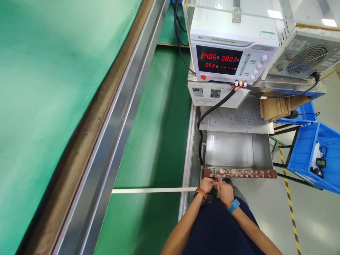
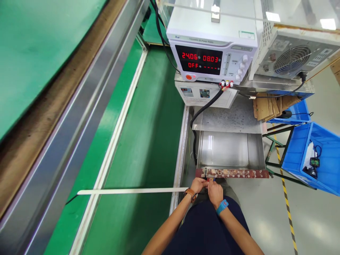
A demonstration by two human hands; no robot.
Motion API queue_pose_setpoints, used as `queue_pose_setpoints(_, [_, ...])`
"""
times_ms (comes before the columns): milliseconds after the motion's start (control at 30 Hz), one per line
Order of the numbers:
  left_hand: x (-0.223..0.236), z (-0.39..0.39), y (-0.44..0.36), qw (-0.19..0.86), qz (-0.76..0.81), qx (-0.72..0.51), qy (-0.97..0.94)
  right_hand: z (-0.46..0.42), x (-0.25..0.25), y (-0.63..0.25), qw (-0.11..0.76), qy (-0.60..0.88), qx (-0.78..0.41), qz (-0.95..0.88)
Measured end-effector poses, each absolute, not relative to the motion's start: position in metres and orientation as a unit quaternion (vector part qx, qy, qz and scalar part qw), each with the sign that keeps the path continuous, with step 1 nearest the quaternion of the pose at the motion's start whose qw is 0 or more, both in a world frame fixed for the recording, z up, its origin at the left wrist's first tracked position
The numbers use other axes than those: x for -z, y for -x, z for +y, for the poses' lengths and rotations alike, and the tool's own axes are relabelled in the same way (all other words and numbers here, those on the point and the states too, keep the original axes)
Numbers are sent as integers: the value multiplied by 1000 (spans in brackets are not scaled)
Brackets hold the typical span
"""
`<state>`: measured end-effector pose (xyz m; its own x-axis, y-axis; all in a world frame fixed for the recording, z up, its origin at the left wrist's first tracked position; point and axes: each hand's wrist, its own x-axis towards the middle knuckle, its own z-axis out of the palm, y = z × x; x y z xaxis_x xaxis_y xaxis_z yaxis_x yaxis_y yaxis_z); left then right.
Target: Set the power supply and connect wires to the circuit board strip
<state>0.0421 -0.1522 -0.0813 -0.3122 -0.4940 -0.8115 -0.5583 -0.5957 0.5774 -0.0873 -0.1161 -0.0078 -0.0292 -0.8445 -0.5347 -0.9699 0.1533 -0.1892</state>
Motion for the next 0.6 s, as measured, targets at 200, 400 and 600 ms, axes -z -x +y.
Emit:
queue_pose_setpoints(200, [83,-151,-43,30,464,-662,588,-120,6,80,258,645,-155,702])
queue_pose_setpoints(400, [86,-152,-43,35,471,-650,595,-123,7,76,248,653,-169,696])
queue_pose_setpoints(600, [77,-154,-42,26,452,-656,603,-123,10,82,253,676,-154,675])
